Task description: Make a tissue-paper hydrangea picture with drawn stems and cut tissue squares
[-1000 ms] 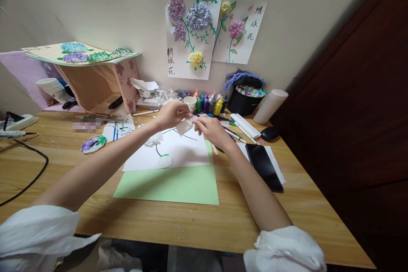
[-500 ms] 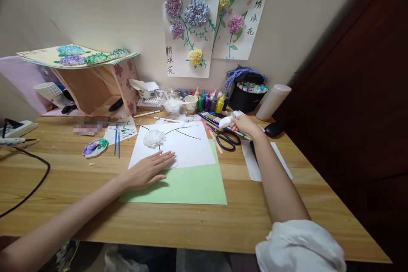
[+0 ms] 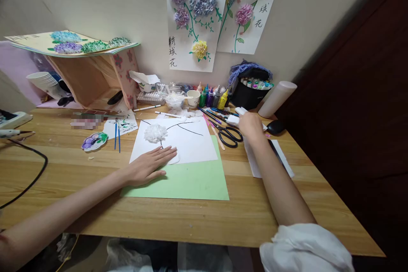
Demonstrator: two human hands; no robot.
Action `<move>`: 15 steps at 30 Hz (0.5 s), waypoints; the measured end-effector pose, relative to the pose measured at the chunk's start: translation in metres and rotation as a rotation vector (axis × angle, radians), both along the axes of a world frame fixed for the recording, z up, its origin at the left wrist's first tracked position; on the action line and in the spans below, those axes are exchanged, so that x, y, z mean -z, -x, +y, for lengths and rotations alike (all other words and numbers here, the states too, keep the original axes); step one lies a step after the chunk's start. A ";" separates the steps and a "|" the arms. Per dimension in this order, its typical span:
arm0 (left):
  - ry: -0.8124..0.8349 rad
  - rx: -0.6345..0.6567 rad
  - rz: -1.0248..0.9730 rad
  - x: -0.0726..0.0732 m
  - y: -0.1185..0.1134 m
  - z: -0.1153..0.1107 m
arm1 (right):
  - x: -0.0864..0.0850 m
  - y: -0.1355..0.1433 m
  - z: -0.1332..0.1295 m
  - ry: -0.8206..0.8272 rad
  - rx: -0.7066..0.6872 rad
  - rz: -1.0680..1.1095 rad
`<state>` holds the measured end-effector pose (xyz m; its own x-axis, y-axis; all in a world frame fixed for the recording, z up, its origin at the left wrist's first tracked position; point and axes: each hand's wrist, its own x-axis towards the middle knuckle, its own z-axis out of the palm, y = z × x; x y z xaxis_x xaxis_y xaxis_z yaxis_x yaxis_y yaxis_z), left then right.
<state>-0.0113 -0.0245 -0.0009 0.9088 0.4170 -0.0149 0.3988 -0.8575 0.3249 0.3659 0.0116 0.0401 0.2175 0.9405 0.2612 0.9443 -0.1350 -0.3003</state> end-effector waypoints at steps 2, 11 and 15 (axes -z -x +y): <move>0.023 -0.018 -0.007 0.001 0.001 -0.001 | 0.006 0.040 -0.020 -0.014 -0.138 -0.010; 0.058 -0.133 -0.073 0.011 0.006 -0.001 | 0.052 0.138 -0.081 0.089 -1.128 -0.213; 0.074 -0.119 -0.089 0.012 0.007 0.000 | 0.051 0.134 -0.075 0.088 -1.088 -0.255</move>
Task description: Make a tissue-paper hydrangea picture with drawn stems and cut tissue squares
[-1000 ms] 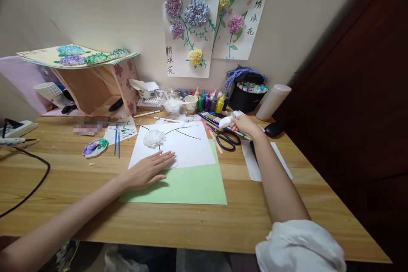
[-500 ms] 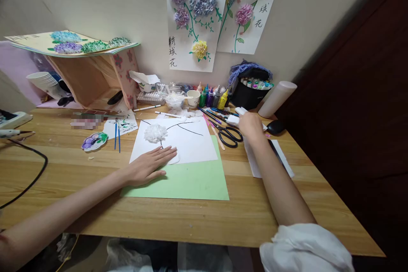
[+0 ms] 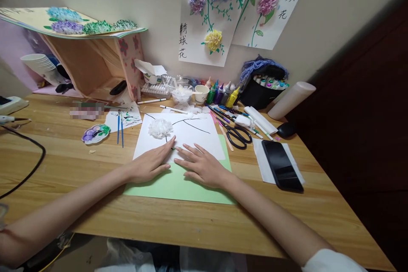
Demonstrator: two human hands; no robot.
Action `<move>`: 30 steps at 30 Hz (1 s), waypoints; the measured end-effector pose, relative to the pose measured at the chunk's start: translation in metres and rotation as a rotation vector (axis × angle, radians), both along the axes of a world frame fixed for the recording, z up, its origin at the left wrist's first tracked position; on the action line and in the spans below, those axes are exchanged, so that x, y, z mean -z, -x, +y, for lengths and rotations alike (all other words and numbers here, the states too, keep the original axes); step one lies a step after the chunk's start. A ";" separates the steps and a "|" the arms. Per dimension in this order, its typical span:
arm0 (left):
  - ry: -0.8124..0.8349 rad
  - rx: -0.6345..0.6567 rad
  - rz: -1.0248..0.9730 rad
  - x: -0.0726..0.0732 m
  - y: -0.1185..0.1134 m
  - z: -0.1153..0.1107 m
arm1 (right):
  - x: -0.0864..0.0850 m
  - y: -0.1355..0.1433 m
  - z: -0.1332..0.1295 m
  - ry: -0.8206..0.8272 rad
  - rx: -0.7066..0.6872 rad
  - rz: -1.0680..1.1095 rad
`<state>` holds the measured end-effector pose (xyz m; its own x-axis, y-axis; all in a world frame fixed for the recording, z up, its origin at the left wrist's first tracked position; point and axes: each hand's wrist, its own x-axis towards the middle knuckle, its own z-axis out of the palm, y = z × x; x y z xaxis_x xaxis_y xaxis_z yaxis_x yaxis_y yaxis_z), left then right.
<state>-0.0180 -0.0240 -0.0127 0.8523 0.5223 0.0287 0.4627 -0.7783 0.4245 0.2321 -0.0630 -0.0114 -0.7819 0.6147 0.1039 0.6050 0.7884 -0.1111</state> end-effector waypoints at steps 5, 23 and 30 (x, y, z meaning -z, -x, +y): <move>-0.005 0.027 0.018 0.002 0.000 0.001 | 0.003 0.001 0.002 -0.004 0.020 0.000; 0.003 0.016 -0.001 0.001 -0.003 0.000 | 0.006 0.007 0.006 0.014 0.089 0.061; 0.016 0.003 0.007 -0.001 -0.003 -0.001 | 0.007 0.009 0.006 -0.043 0.109 0.073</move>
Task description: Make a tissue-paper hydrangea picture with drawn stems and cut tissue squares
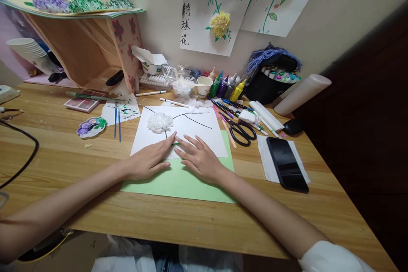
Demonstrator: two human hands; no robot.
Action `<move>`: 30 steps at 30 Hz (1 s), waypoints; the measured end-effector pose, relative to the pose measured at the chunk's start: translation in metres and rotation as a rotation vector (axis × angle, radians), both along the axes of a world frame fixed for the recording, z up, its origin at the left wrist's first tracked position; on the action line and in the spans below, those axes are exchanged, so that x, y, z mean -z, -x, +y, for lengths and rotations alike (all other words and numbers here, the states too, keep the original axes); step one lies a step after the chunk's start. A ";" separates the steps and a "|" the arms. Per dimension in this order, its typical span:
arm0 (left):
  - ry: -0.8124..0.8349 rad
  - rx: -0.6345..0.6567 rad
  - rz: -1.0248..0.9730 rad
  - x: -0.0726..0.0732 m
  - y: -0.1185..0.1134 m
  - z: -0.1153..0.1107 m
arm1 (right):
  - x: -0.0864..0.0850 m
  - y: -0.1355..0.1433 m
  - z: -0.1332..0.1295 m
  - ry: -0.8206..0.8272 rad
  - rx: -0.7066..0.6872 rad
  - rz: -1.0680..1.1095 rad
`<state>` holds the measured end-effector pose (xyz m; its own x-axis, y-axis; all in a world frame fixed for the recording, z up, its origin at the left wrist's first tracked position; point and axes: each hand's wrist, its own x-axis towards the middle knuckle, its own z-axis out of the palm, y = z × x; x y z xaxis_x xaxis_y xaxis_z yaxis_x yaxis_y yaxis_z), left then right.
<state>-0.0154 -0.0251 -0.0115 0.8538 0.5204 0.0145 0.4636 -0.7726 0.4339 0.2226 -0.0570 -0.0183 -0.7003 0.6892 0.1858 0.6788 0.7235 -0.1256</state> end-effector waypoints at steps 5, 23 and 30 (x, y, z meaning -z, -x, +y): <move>-0.002 0.000 0.003 -0.002 0.001 0.000 | -0.001 -0.001 -0.002 -0.006 0.017 0.018; -0.088 0.131 0.025 -0.005 0.003 -0.002 | -0.002 -0.003 -0.005 -0.072 0.099 0.150; -0.117 0.097 0.045 -0.003 0.002 -0.002 | -0.001 0.000 -0.005 -0.031 0.027 0.160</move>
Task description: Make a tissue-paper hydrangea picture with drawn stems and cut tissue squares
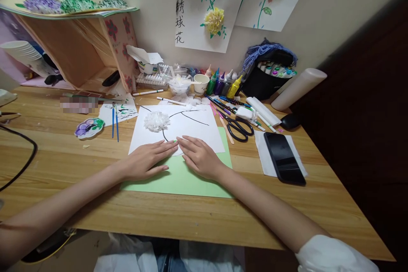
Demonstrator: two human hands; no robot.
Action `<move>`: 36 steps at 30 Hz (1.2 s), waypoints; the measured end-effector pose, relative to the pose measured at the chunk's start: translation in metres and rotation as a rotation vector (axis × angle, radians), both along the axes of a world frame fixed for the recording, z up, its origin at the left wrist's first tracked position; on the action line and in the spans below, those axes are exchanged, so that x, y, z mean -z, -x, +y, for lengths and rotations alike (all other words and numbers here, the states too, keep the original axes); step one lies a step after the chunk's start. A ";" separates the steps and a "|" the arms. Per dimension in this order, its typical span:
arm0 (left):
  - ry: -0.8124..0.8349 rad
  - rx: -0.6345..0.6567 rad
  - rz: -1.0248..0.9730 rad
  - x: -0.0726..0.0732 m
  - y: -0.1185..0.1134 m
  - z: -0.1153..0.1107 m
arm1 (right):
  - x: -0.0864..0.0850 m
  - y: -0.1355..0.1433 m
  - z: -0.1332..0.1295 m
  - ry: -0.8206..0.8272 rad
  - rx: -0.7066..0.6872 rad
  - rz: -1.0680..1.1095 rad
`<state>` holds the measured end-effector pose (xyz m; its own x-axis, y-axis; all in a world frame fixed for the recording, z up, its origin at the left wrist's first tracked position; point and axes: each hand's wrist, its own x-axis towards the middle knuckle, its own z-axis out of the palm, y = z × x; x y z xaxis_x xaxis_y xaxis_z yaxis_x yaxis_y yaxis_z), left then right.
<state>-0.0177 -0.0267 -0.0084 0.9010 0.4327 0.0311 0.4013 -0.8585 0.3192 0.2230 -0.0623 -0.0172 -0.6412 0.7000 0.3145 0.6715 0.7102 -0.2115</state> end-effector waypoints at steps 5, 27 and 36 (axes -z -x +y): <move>-0.038 -0.026 -0.047 -0.002 -0.002 -0.001 | -0.001 0.000 0.000 -0.001 0.054 0.030; -0.020 -0.054 0.012 -0.001 -0.004 -0.001 | 0.005 -0.002 0.005 0.134 0.073 -0.006; 0.001 -0.056 0.028 0.001 -0.005 0.000 | 0.003 -0.002 0.006 0.146 0.047 -0.058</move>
<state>-0.0132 -0.0269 -0.0097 0.8760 0.4823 0.0061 0.4573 -0.8344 0.3078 0.2252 -0.0568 -0.0198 -0.6212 0.7650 0.1703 0.7172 0.6425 -0.2700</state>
